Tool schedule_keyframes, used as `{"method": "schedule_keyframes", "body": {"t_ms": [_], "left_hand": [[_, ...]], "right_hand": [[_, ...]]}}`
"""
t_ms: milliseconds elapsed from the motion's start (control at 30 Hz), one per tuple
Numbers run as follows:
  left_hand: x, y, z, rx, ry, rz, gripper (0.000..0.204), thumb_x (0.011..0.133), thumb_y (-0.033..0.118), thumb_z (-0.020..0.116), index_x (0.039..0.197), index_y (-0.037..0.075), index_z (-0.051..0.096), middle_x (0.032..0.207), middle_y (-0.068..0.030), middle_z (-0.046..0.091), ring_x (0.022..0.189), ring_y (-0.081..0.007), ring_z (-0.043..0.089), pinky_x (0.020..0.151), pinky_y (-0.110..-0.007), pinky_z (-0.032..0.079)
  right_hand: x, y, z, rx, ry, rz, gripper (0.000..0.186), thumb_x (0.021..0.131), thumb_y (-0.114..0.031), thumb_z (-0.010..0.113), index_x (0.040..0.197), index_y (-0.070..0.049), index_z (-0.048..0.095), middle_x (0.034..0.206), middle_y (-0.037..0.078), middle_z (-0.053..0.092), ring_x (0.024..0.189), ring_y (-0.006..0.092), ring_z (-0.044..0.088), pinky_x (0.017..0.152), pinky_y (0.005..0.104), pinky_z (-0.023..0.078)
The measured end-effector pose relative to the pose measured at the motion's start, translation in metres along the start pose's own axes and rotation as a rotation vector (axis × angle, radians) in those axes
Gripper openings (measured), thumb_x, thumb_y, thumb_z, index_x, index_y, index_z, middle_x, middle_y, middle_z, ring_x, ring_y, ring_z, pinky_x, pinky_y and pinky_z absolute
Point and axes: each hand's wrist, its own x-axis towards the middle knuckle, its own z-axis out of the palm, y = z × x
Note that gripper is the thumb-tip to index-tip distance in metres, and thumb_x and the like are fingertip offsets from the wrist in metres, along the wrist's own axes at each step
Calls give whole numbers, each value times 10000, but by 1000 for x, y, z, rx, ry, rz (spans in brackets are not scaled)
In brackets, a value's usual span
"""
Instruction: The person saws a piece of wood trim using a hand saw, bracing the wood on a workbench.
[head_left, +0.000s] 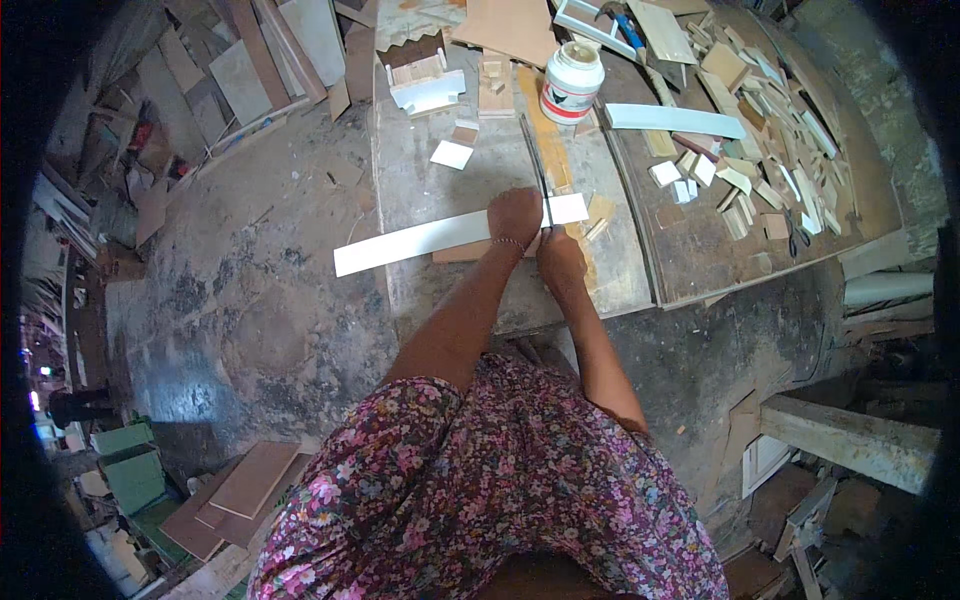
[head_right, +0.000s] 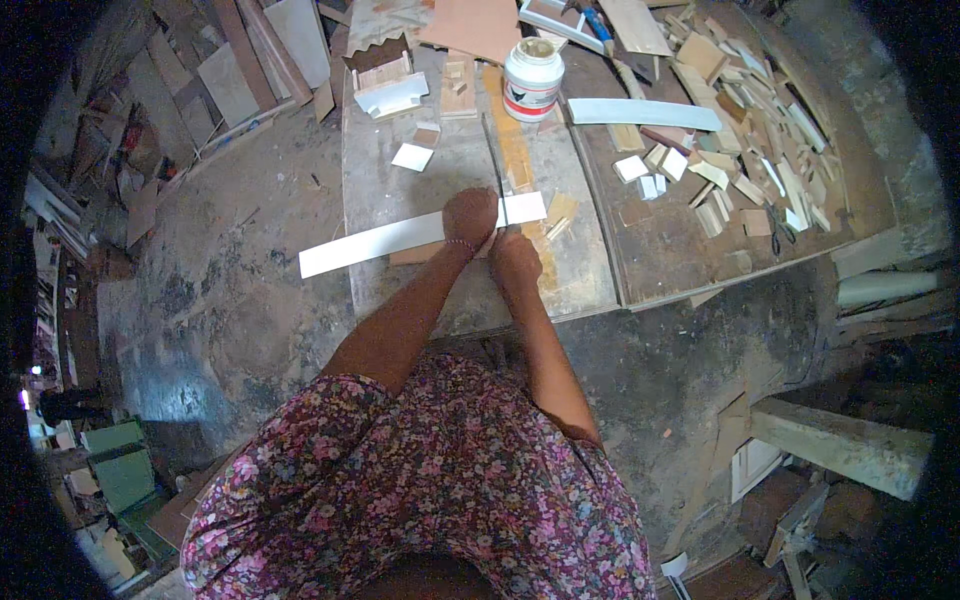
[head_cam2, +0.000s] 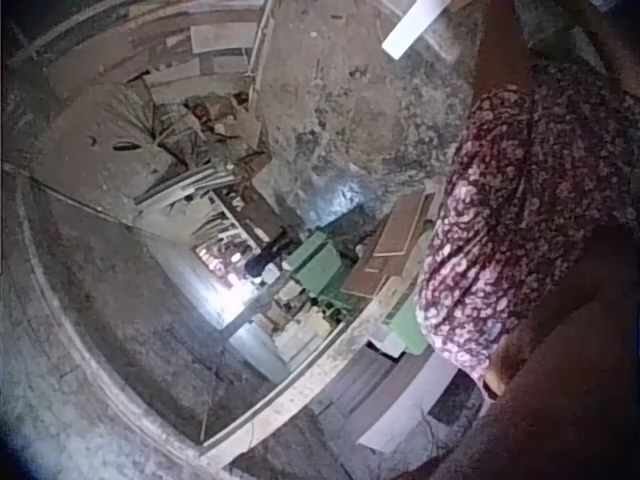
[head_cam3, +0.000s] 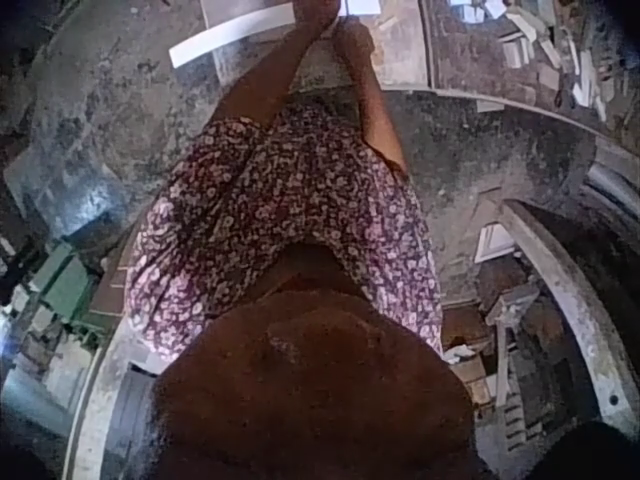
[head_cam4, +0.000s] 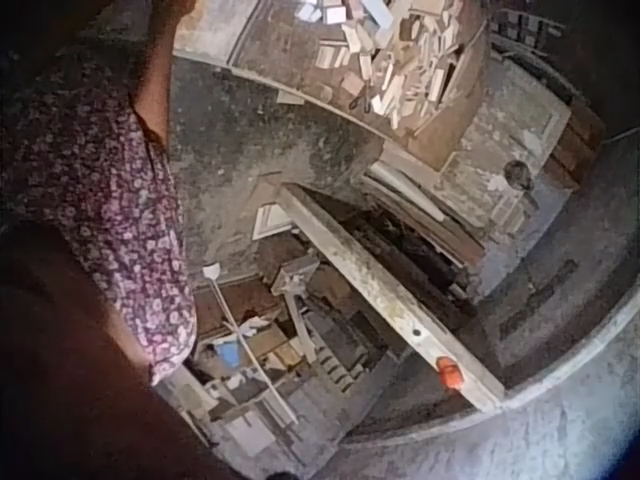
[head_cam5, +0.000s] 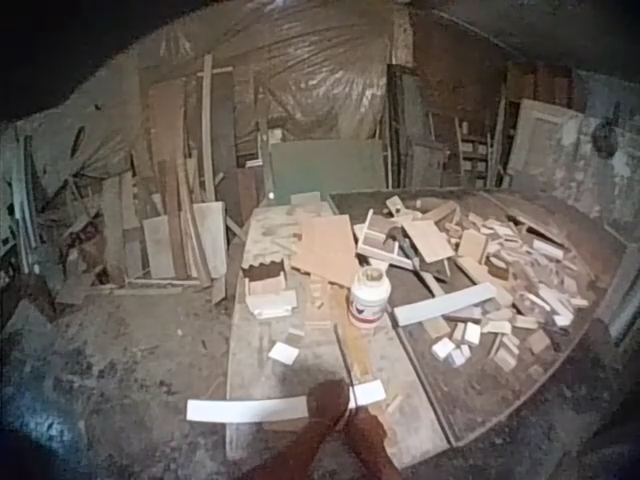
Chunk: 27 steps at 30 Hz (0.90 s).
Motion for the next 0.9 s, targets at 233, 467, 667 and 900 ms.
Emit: {"method": "schedule_keyframes", "body": {"t_ms": [233,467,667,900], "left_hand": [[0,1,-3,-70,-22,-42,400,841,251,333,652,23,601,698,-171,593,666,-318,580,643,-411,460],[-1,5,-9,41,-7,3,231,757,168,427,660,70,613,685,-131,607,644,-257,608,580,-369,487],[-1,0,-1,54,3,49,229,753,165,429,677,66,620,703,-140,610,656,-269,610,582,-368,489],[2,-1,4,39,0,14,202,737,158,448,659,62,607,686,-131,607,635,-267,607,558,-360,487]], "right_hand": [[-1,2,2,26,65,-59,307,851,-253,363,806,12,510,749,223,582,724,366,578,639,446,450],[-2,3,1,0,57,-60,300,854,-252,360,816,9,504,747,229,579,704,366,579,619,445,453],[-2,5,5,9,70,-85,299,856,-252,361,841,16,493,746,234,576,719,375,574,637,457,448],[0,5,6,9,61,-82,308,858,-263,355,863,12,492,746,234,575,711,379,570,638,457,444]]}}
